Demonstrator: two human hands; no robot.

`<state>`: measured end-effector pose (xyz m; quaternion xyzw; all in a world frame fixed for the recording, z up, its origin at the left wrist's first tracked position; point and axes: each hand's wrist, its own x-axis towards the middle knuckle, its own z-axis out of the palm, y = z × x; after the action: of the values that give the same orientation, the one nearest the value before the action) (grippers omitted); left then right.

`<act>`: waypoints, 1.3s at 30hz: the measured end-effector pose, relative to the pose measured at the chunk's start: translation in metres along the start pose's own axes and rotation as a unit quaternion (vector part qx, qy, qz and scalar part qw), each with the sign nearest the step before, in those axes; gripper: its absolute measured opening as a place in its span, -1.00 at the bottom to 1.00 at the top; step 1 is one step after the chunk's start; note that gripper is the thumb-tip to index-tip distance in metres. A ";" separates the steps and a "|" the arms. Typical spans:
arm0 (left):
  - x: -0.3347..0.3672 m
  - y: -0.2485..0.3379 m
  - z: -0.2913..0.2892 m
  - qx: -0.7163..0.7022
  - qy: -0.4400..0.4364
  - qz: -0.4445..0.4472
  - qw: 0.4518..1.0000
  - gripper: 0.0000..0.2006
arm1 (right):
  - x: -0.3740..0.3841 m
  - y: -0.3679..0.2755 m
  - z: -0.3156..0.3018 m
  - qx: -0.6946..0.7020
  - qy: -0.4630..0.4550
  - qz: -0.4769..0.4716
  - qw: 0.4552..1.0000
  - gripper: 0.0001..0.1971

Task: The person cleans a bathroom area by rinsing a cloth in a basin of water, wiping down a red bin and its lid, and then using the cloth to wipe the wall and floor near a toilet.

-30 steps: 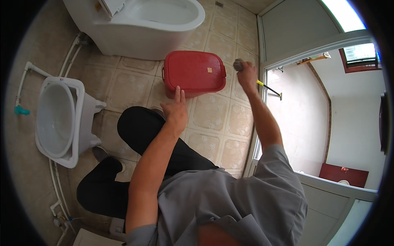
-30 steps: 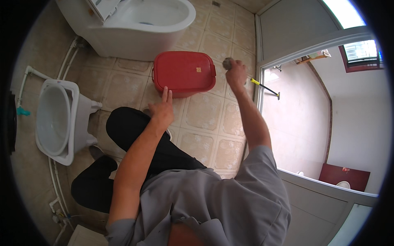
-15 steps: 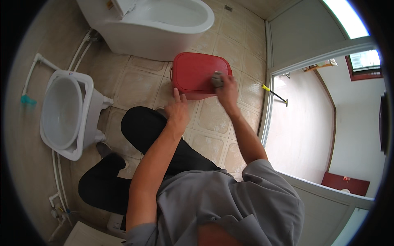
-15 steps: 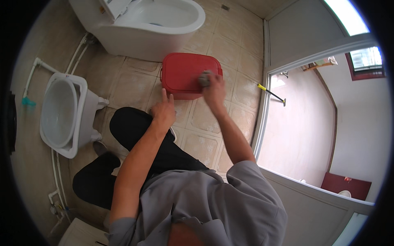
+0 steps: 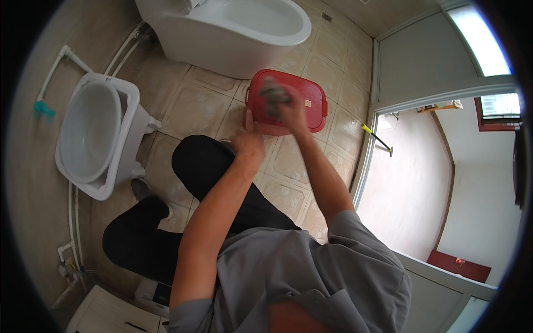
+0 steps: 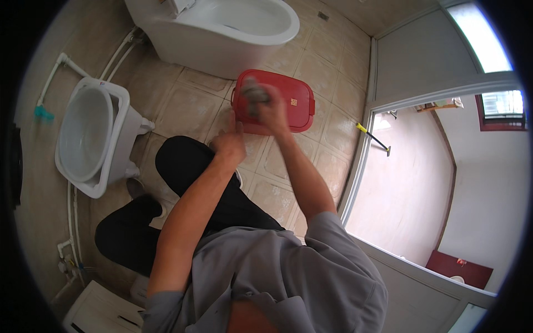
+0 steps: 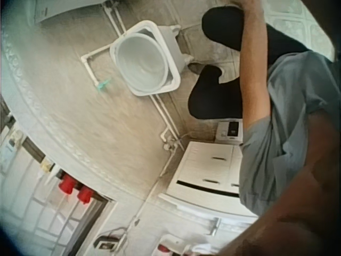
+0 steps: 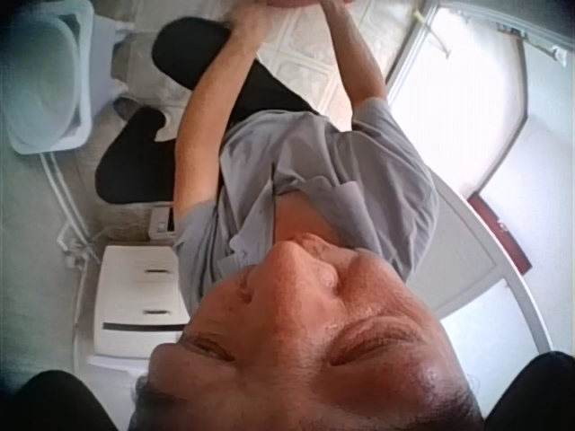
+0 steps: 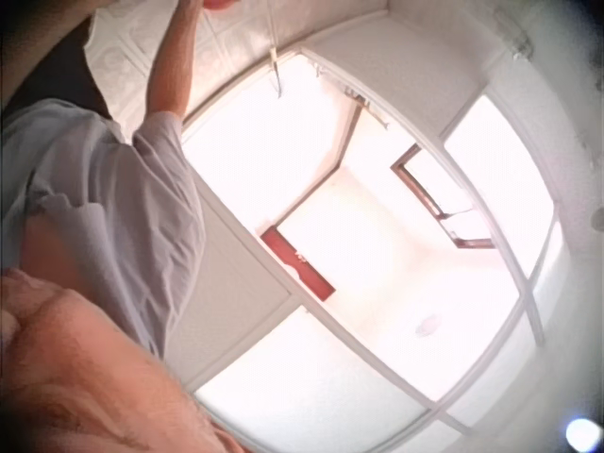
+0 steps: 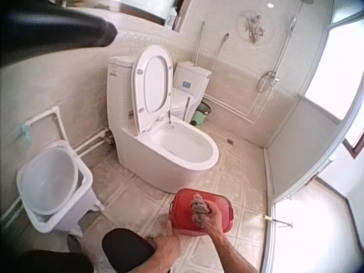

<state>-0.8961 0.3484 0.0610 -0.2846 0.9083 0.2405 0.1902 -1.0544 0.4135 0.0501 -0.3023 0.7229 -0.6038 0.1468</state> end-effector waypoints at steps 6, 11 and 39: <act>0.000 -0.001 0.010 -0.015 -0.035 0.034 0.999 -0.22 | 0.014 0.023 -0.081 -0.423 0.174 0.011 0.889 -0.63; -0.001 0.014 0.008 -0.046 0.013 0.106 0.993 -0.29 | 0.033 0.023 -0.029 -0.425 0.056 -0.190 0.883 -0.66; -0.114 -0.104 -0.129 -0.352 0.524 0.185 0.753 -0.86 | 0.003 -0.068 -0.036 -0.170 -0.009 -0.073 0.983 -0.55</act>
<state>-0.7729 0.2518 0.1864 -0.2394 0.7513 0.3869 -0.4780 -1.0595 0.4336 0.1238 -0.3803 0.7898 -0.4780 0.0553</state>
